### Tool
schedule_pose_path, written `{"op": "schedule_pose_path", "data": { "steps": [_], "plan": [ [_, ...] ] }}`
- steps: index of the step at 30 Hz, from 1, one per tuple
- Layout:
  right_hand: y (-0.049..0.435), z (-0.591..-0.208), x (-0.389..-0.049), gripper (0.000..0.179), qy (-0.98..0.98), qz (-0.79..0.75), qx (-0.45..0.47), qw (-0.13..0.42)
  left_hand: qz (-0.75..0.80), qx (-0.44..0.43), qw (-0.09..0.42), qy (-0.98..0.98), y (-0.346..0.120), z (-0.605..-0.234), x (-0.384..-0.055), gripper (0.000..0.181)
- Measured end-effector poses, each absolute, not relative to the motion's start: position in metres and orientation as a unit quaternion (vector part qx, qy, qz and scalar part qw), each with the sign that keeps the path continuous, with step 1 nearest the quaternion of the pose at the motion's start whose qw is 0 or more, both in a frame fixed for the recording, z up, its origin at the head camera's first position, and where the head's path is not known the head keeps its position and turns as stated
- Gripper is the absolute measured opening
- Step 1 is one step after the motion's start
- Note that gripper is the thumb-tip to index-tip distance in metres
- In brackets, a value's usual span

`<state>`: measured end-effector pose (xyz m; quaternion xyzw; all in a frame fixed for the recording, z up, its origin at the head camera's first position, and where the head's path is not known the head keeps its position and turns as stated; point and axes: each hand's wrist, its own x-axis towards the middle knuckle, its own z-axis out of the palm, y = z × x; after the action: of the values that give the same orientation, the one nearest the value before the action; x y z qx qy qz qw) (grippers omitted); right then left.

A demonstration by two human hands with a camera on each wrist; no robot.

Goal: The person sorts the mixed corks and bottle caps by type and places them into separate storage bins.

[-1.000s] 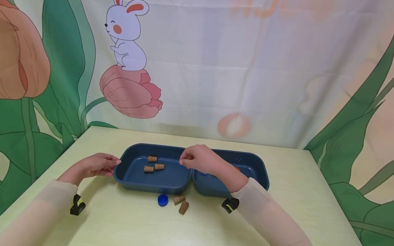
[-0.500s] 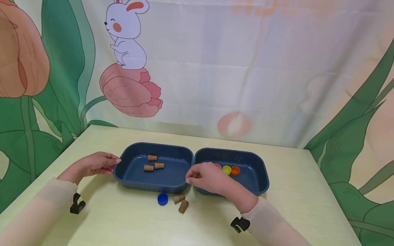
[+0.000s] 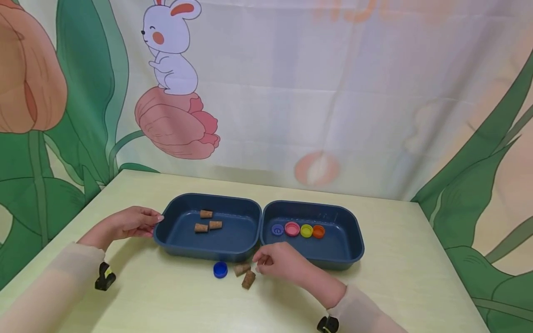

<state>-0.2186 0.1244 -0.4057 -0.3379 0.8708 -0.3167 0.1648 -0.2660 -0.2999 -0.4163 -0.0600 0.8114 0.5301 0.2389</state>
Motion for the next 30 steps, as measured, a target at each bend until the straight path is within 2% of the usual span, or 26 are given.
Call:
{"op": "schedule_pose_path", "data": {
  "steps": [9,30],
  "plan": [
    [0.118,-0.421,-0.221,0.018,0.866,-0.294,-0.372,0.158,0.530,-0.059,0.239,0.811,-0.298,-0.415,-0.265,0.031],
    [0.101,-0.434,-0.223,0.024,0.877,-0.240,-0.389,0.148,0.537,-0.054,0.240,0.807,-0.302,-0.418,-0.267,0.033]
  ]
}}
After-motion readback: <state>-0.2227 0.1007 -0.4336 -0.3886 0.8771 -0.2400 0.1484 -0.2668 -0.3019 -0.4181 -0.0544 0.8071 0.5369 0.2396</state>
